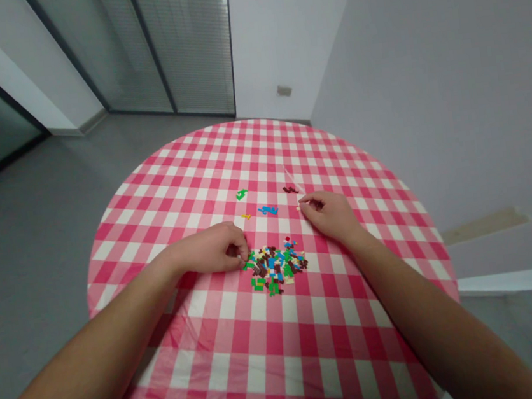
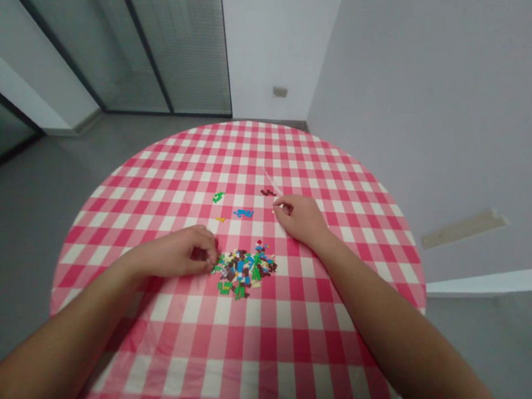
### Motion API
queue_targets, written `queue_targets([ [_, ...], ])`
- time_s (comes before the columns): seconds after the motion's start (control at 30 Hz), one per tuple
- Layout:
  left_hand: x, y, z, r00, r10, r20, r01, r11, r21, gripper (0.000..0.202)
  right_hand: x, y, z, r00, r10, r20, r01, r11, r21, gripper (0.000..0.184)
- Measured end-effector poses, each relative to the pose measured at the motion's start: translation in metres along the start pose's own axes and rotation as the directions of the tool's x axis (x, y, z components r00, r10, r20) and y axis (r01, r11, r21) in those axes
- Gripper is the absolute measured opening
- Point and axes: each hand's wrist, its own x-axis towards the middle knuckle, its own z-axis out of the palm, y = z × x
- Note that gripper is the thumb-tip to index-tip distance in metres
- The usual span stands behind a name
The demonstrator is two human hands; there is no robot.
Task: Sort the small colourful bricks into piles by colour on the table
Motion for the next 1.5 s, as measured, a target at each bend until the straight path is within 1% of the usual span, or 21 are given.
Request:
queue_targets([
  [0.3,0.002,-0.006,0.001,1.0,-0.001,-0.007,0.001,1.0,0.007,0.008,0.0,-0.001,0.0,1.0,-0.008,0.007,0.008,1.0,0.002,0.024],
  [0.5,0.001,-0.003,0.0,1.0,0.006,0.005,-0.006,1.0,0.017,0.014,0.0,-0.003,-0.001,1.0,-0.008,0.016,0.008,1.0,-0.005,0.024],
  [0.77,0.0,0.0,0.001,1.0,-0.021,-0.02,0.022,0.999,0.033,0.013,-0.001,-0.005,0.0,1.0,-0.02,0.012,0.02,1.0,0.004,0.024],
  [0.9,0.002,0.001,0.003,0.999,-0.003,-0.034,0.004,0.999,0.042,0.013,-0.001,-0.006,0.001,0.998,-0.05,0.041,0.05,0.999,0.01,0.023],
  [1.03,0.005,0.003,0.005,0.998,0.037,-0.051,-0.036,0.999,0.024,0.013,-0.003,-0.008,0.001,0.988,-0.119,0.096,0.117,0.993,0.034,0.021],
  [1.13,0.004,0.003,0.003,0.998,0.015,-0.06,-0.015,1.0,0.008,0.01,-0.004,-0.01,0.002,0.981,-0.158,0.114,0.153,0.987,0.053,0.021],
  [1.23,0.002,0.001,0.001,0.989,-0.086,-0.118,0.081,0.996,-0.042,0.006,-0.006,-0.013,0.001,0.975,-0.187,0.116,0.179,0.981,0.077,0.021],
  [1.33,0.002,-0.004,0.004,0.955,-0.187,-0.23,0.154,0.976,-0.154,0.008,-0.01,-0.022,-0.001,0.965,-0.234,0.115,0.221,0.969,0.112,0.021],
  [1.43,0.007,-0.005,0.012,0.916,-0.233,-0.326,0.13,0.943,-0.307,0.006,-0.016,-0.035,-0.001,0.939,-0.315,0.141,0.292,0.943,0.161,0.02],
  [1.5,0.012,-0.003,0.018,0.887,-0.257,-0.383,0.109,0.923,-0.368,0.004,-0.021,-0.043,0.001,0.92,-0.36,0.158,0.33,0.925,0.187,0.019],
])
